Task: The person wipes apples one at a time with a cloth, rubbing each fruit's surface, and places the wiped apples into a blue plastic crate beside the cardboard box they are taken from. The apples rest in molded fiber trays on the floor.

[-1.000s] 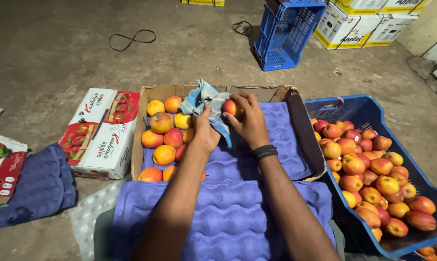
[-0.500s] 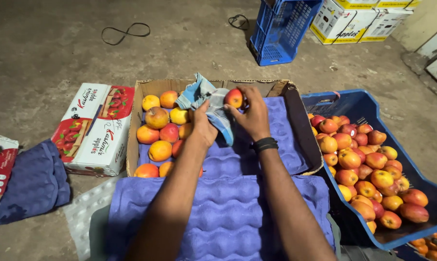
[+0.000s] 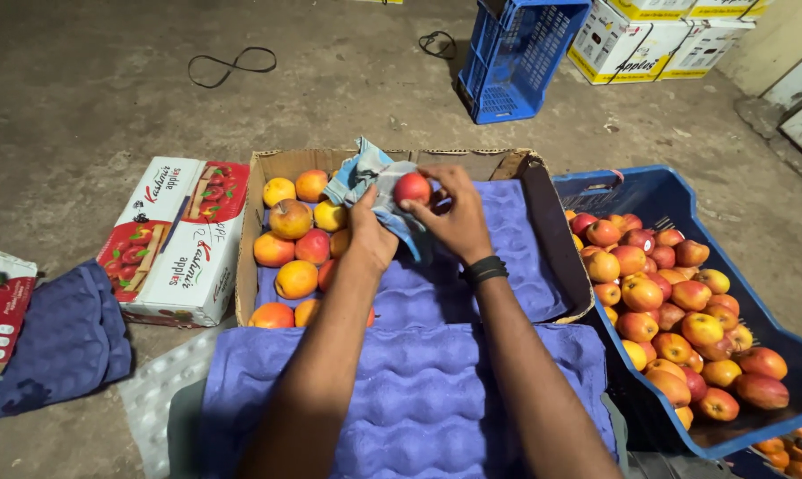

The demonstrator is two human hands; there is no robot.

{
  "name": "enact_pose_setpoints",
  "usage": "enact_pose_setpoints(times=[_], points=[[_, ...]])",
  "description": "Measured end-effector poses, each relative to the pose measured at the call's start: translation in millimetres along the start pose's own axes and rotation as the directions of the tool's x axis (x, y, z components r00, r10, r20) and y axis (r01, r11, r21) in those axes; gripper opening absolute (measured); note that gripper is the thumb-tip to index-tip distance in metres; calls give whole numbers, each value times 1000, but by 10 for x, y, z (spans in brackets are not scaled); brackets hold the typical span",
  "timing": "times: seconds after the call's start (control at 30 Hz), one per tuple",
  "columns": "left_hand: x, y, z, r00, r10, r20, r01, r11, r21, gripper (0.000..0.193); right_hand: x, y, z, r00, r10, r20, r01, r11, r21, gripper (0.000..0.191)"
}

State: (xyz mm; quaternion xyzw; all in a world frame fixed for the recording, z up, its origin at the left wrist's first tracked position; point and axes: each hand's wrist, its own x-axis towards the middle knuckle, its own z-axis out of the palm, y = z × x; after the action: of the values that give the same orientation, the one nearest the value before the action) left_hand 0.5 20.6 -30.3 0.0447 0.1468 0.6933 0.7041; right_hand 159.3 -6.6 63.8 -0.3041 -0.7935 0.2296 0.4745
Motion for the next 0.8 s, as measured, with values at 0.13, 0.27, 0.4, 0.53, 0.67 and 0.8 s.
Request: enact_pose_setpoints(times=[0.13,0.27,0.4,0.53,0.67,0.8], points=[[-114,46,29,992,-29,-123,34,999,38,46,-21,-25,34,967,-190,168,187,982,37,55],[-108,2,50,999,-9,-30,10,1000,19,42,-14,-55,18,990,71,120,-56,990,-131,60],[-64,-27,48,999,15,41,-16,1000,23,40,7,-82,4,988,-1,-153,-36,971,-238,67],[-82,-9,48,997,-11,71,10,1000,11,43,7,-98,16,987,106,-120,-108,994,-6,74],[-141,47,57,999,5,-48,-1,997,79,43,-15,-128,47,978,92,187,-115,987,112,72],[-184,50,94,999,9,-44,-5,995,101,44,-9,-168,6,975,-16,220,21,1000,-18,76]])
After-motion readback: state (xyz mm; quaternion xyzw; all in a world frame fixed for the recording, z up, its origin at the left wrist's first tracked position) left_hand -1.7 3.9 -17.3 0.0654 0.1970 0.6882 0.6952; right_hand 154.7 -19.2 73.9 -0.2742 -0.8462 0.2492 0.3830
